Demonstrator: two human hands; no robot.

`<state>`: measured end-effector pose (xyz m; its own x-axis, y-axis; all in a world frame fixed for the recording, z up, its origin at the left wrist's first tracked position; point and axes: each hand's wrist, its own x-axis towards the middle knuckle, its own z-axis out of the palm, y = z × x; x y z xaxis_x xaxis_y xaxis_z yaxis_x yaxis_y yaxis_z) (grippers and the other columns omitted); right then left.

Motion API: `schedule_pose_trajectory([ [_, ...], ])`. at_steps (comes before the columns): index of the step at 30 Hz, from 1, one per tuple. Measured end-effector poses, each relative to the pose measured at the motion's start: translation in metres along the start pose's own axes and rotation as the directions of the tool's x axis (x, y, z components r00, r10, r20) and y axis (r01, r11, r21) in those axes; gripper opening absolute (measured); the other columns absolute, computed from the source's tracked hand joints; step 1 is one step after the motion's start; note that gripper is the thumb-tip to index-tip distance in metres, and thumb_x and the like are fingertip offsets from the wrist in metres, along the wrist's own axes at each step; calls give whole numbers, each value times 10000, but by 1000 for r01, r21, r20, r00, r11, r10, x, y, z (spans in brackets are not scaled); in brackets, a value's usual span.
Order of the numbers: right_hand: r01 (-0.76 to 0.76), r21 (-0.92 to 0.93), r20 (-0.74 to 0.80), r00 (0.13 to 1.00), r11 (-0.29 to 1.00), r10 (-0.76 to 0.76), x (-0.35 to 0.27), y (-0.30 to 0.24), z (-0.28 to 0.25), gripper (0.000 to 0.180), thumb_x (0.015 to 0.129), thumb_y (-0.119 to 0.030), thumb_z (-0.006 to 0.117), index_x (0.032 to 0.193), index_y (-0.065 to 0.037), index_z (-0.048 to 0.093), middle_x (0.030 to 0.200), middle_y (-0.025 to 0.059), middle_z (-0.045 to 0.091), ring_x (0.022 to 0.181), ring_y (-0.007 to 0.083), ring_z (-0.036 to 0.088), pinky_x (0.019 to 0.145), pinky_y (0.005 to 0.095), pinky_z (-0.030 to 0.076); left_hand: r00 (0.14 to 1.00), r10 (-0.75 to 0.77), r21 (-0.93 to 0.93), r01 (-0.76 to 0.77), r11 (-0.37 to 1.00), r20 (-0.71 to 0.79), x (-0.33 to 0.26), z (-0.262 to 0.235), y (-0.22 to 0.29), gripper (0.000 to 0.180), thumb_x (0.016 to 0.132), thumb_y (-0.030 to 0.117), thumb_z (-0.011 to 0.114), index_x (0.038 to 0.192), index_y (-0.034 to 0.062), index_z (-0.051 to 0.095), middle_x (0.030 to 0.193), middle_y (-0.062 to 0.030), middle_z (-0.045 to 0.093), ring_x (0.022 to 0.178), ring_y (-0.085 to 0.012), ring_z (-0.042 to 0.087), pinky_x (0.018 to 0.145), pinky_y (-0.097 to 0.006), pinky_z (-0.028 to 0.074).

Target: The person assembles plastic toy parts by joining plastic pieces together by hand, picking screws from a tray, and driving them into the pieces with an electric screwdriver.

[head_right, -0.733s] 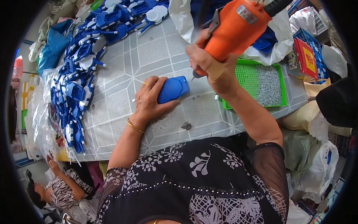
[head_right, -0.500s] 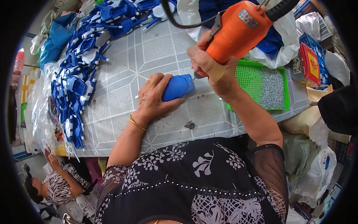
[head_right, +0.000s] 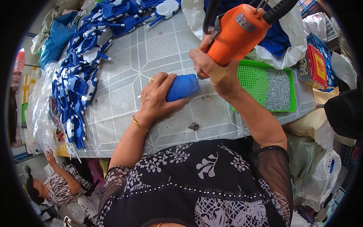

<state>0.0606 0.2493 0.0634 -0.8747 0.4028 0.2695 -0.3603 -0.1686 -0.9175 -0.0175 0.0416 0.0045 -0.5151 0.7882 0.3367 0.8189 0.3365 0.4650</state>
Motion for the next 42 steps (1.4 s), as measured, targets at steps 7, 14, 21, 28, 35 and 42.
schedule_pose_trajectory([
  [7,2,-11,54,999,1000,-1,1,7,-2,235,913,-16,672,888,-107,456,739,7,482,558,104,478,589,301,462,1000,-4,-5,4,1000,10,5,2,1,692,708,384,891,1261,44,650,1065,-136,607,941,-365,655,807,-463,544],
  [14,-19,-62,96,995,998,25,6,19,4,225,913,-15,679,876,-84,468,726,-5,468,528,99,449,526,274,399,1000,4,55,-4,998,2,0,-7,1,746,702,423,901,1313,76,648,1087,-149,599,976,-372,640,842,-482,533],
  [21,251,225,-61,968,941,-244,3,23,-41,481,889,1,671,1324,-100,494,817,-14,495,623,118,450,600,272,412,994,-40,139,54,989,-97,-20,-41,1,742,742,430,890,1346,81,637,1118,-177,597,998,-387,643,850,-484,535],
  [28,263,28,-131,957,964,-257,14,-1,-105,222,977,-2,690,1129,-80,547,850,3,535,670,95,496,676,266,442,821,-481,257,558,789,-306,-205,-204,53,636,704,438,909,1204,94,717,1018,-134,667,907,-348,703,773,-444,563],
  [35,134,-356,-144,970,925,-196,18,6,-111,287,1031,-216,683,1195,-1,587,862,30,606,747,139,580,756,275,485,443,-838,288,888,360,-318,-415,-154,67,710,720,577,883,1202,76,739,1046,-152,666,1001,-362,685,848,-461,550],
  [42,124,-986,79,936,-111,342,-17,-59,-66,406,904,-362,788,995,32,755,948,226,767,900,326,766,830,435,570,917,-3,22,13,1000,-398,-184,-229,129,380,818,193,889,1093,-2,713,963,-162,705,823,-320,709,692,-404,568],
])
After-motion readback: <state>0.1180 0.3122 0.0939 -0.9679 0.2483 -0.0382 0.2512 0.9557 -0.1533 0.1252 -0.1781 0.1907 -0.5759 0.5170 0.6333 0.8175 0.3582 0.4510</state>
